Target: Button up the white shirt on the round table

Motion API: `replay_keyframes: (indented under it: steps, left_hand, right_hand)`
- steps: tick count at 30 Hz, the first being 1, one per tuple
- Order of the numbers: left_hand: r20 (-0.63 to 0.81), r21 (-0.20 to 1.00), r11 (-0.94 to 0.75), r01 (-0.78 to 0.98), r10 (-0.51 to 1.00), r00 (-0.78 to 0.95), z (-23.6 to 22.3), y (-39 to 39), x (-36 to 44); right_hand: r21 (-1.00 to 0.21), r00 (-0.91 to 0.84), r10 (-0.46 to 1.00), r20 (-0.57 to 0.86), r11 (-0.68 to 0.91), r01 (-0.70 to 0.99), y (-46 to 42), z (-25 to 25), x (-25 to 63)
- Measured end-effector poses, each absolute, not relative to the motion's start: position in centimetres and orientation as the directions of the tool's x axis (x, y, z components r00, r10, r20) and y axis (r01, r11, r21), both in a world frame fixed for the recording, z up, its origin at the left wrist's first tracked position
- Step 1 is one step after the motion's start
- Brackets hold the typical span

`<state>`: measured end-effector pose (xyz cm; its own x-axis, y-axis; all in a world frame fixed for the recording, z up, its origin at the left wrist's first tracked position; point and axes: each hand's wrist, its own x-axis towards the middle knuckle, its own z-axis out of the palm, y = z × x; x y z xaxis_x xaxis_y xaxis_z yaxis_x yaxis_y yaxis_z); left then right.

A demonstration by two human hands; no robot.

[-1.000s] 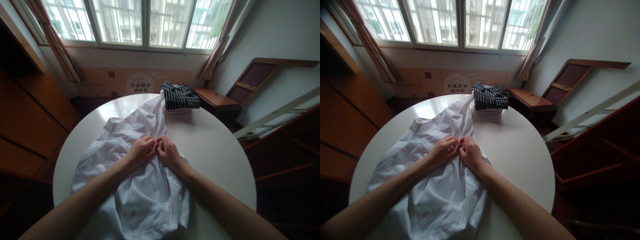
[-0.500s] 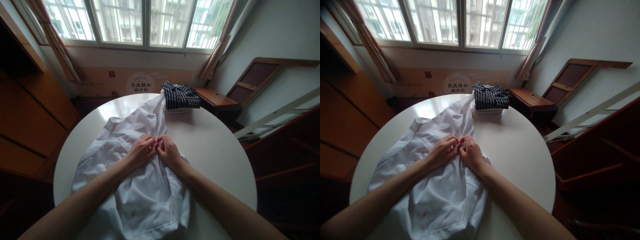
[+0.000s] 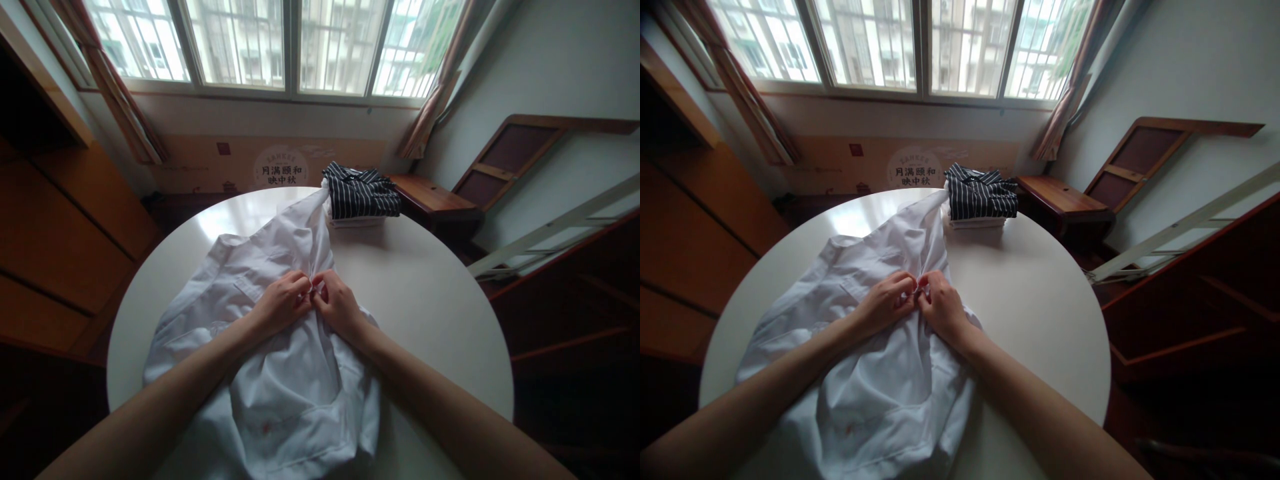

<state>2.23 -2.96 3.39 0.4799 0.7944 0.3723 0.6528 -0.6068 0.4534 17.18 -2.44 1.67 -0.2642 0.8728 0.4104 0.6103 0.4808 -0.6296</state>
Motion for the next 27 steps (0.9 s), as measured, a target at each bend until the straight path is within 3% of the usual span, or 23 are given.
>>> replay_keyframes:
  steps: [27]
  left_hand:
    - [0.349, 0.481, -0.588, 0.650, 0.809, 0.473, 2.92, -2.90, 2.00]
  right_hand:
    - [-0.629, -0.301, 0.876, 0.377, 0.481, 0.610, -2.44, 1.83, 17.23]
